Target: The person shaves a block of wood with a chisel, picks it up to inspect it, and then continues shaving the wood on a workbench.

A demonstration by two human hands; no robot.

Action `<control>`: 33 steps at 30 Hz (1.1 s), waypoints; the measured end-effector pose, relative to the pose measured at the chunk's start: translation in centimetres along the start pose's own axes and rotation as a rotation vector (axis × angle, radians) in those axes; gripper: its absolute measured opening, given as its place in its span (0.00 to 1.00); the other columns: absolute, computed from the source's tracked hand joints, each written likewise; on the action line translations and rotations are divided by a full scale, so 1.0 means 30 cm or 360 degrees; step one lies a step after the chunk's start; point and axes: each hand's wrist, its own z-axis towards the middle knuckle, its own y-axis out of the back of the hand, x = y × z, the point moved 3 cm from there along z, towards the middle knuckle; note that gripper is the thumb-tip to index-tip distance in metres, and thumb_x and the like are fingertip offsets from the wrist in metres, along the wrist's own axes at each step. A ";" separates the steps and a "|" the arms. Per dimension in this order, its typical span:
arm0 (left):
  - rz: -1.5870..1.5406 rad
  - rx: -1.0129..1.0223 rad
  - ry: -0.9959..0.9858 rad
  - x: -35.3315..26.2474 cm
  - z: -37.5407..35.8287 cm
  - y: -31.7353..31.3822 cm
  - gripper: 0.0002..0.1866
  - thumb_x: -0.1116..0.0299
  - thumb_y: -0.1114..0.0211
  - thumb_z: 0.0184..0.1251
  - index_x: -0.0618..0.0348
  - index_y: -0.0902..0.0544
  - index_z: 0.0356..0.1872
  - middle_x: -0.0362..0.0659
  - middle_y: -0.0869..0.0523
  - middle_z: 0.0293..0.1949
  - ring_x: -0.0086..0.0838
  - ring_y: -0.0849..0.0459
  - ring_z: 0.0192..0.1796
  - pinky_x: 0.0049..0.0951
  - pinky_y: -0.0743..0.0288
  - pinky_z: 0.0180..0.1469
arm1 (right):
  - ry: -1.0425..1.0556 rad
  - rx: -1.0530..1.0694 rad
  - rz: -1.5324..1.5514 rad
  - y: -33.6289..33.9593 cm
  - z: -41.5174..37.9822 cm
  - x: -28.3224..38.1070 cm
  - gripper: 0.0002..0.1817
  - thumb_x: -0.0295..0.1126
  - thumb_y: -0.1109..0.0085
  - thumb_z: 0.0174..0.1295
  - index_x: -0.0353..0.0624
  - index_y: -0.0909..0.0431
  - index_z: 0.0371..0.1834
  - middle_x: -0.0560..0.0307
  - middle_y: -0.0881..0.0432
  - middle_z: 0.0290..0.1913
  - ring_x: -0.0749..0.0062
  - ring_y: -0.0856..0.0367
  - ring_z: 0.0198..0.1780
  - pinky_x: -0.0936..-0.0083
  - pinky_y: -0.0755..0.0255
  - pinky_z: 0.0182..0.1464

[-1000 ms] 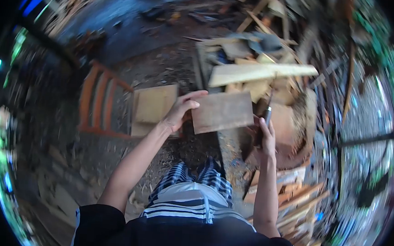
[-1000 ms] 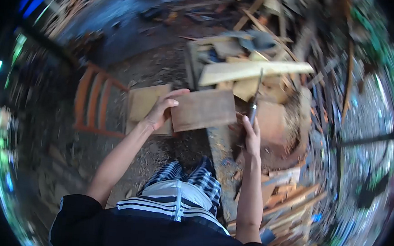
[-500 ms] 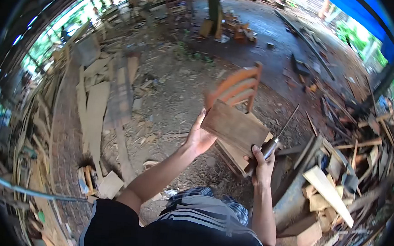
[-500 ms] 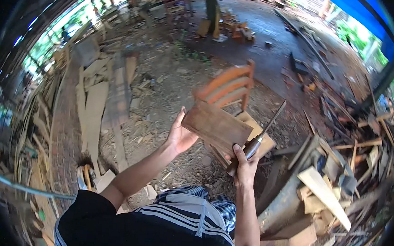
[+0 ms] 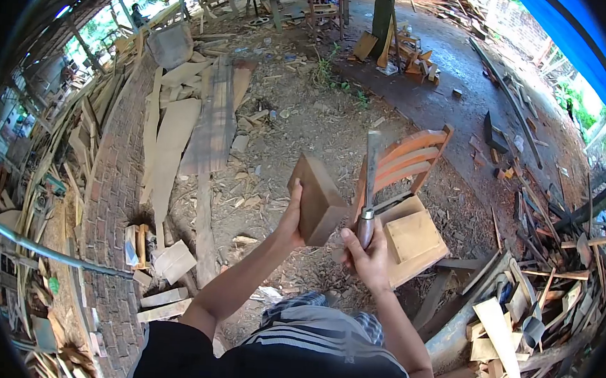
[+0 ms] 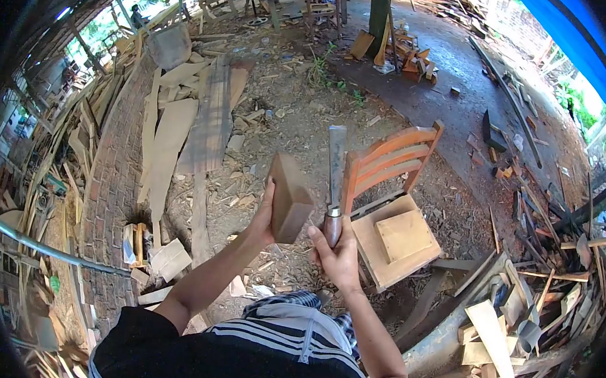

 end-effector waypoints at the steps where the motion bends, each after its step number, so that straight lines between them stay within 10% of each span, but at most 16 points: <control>1: 0.0092 0.0120 -0.0041 -0.014 0.002 0.025 0.41 0.29 0.59 0.70 0.53 0.32 0.68 0.46 0.19 0.58 0.35 0.17 0.57 0.37 0.17 0.56 | -0.0099 0.0062 -0.0096 0.014 0.003 0.005 0.23 0.36 0.37 0.68 0.39 0.35 0.58 0.60 0.24 0.28 0.81 0.26 0.21 0.83 0.31 0.21; 16: 0.0332 0.0236 0.0643 0.237 -0.022 -0.122 0.41 0.29 0.61 0.71 0.52 0.30 0.68 0.46 0.17 0.54 0.33 0.15 0.52 0.37 0.16 0.49 | -0.0258 0.0091 -0.0096 0.167 -0.159 0.042 0.30 0.51 0.49 0.73 0.37 0.36 0.66 0.59 0.26 0.27 0.79 0.28 0.16 0.80 0.33 0.19; 33: 0.0719 -0.0036 -0.0006 0.576 -0.129 -0.434 0.34 0.43 0.61 0.80 0.65 0.26 0.63 0.52 0.14 0.50 0.37 0.12 0.48 0.36 0.16 0.52 | -0.0113 -0.0410 -0.0037 0.497 -0.501 0.182 0.20 0.39 0.34 0.65 0.38 0.32 0.48 0.65 0.30 0.23 0.83 0.33 0.13 0.84 0.37 0.14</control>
